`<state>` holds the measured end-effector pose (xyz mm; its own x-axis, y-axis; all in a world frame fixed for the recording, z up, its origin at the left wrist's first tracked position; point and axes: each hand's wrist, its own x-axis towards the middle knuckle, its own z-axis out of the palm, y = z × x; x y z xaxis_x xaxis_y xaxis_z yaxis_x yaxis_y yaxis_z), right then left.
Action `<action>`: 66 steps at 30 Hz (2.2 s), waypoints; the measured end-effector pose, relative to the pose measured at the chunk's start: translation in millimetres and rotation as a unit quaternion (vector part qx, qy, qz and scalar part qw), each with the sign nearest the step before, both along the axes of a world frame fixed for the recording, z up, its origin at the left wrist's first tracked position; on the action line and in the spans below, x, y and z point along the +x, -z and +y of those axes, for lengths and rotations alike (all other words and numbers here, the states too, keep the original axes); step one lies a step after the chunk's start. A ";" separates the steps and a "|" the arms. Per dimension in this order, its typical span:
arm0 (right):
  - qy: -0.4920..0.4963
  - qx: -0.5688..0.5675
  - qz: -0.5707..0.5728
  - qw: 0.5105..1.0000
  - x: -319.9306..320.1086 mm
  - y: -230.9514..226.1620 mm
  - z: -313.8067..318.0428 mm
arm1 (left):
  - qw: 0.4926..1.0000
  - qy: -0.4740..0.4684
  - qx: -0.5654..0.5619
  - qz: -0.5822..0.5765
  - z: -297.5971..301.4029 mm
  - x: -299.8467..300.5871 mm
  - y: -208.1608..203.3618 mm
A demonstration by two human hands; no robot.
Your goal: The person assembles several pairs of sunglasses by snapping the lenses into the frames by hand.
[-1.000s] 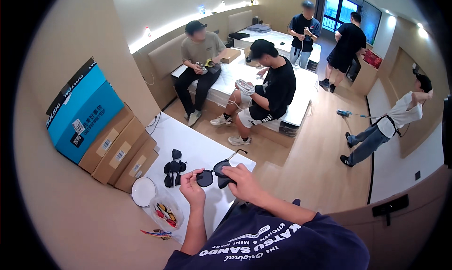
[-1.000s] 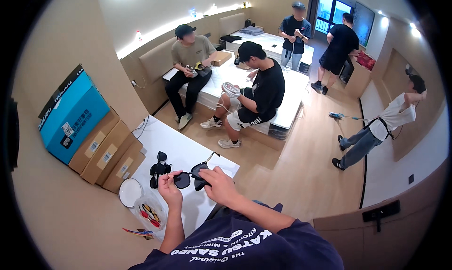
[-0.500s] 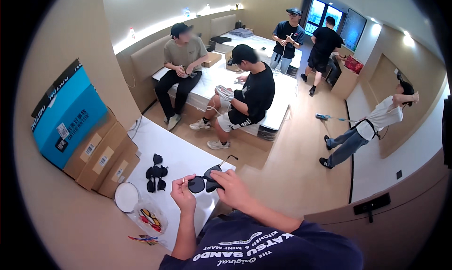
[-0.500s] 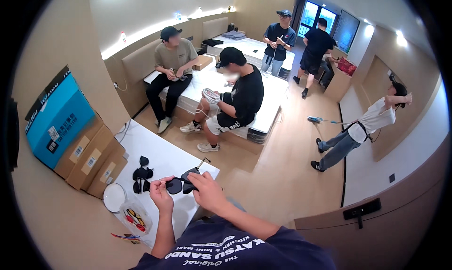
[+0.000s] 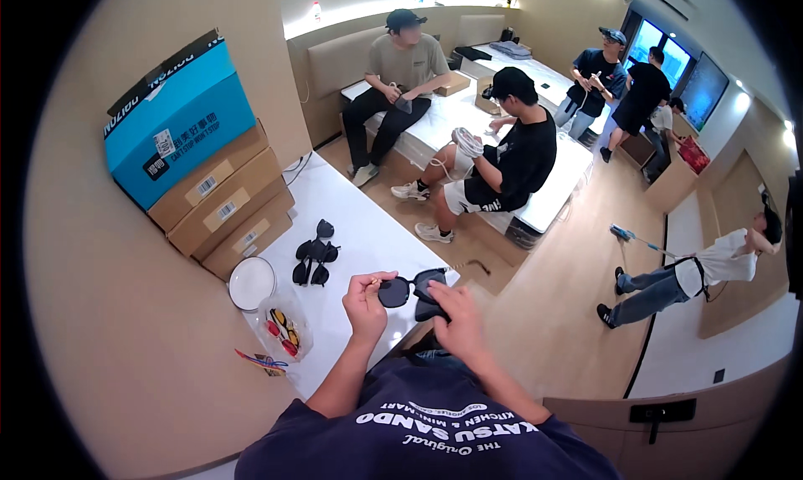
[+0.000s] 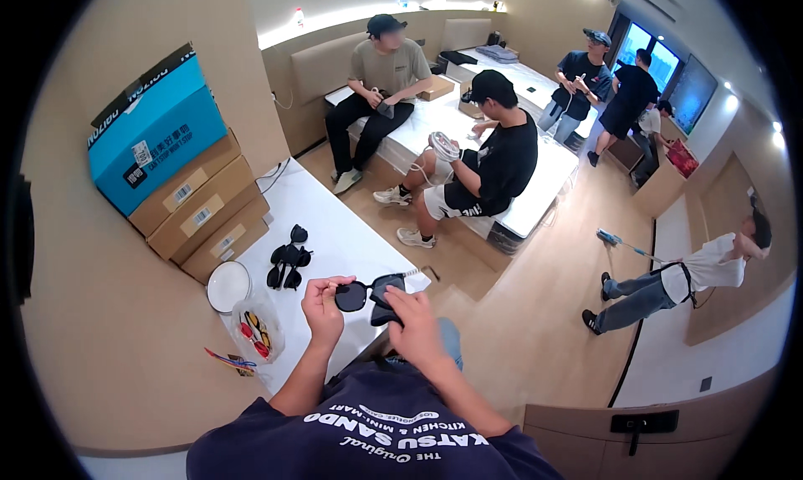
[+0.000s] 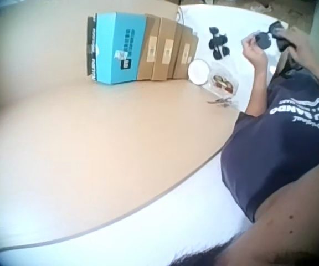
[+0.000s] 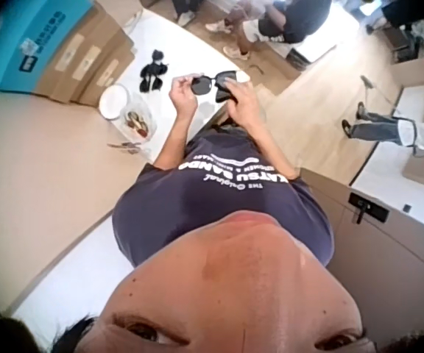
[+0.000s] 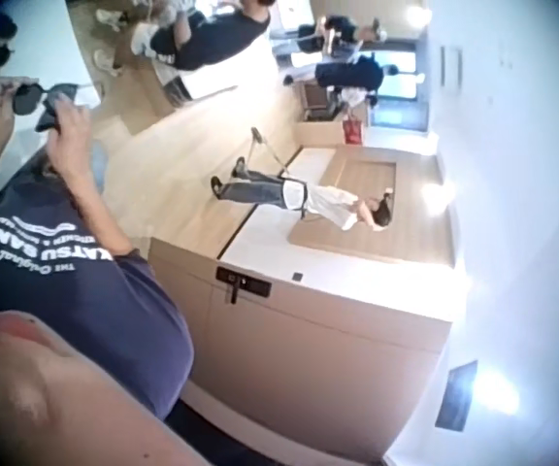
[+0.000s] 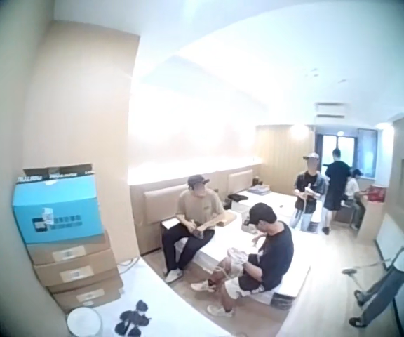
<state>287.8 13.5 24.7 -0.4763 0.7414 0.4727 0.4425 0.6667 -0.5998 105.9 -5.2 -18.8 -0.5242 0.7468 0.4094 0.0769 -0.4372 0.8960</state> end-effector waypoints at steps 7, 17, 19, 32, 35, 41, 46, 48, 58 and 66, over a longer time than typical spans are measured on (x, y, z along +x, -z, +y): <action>0.003 0.033 0.011 0.999 -12.7 -27.2 17.1 | 0.999 -0.045 0.019 0.014 7.7 -6.7 -18.7; -0.022 0.088 -0.018 0.996 -31.7 -22.2 31.8 | 0.996 -0.037 0.078 0.034 12.1 -30.4 -12.1; -0.058 0.057 -0.011 0.997 -40.8 -10.3 27.1 | 0.994 -0.075 0.071 0.037 7.3 -38.6 -11.7; -0.057 0.004 0.012 0.998 -59.9 -11.5 27.1 | 0.994 -0.077 0.037 0.067 7.5 -36.0 -17.5; -0.066 -0.031 0.013 0.997 -53.5 -6.7 32.9 | 0.993 -0.094 0.028 0.064 6.1 -35.8 -13.8; -0.074 -0.051 0.037 0.995 -60.9 -15.1 26.2 | 0.994 -0.086 0.049 0.045 3.8 -41.7 -1.6; -0.071 -0.049 0.040 0.995 -56.0 -3.1 30.4 | 0.996 -0.081 0.040 0.017 5.4 -53.5 -6.1; -0.044 -0.030 0.052 0.997 -55.7 -5.7 34.4 | 0.998 -0.034 0.034 0.040 8.1 -51.0 -4.5; -0.048 -0.060 0.037 0.996 -52.4 -2.7 30.8 | 0.995 -0.094 0.042 0.007 6.4 -47.3 -3.2; -0.106 -0.061 0.053 0.991 -61.1 -10.0 24.1 | 0.996 -0.086 0.028 -0.018 4.0 -41.8 -6.0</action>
<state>226.7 37.7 34.7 -0.5801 0.6850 0.4406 0.2313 0.6572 -0.7173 64.1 -1.2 -12.8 -0.6576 0.6216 0.4257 0.1224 -0.4693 0.8745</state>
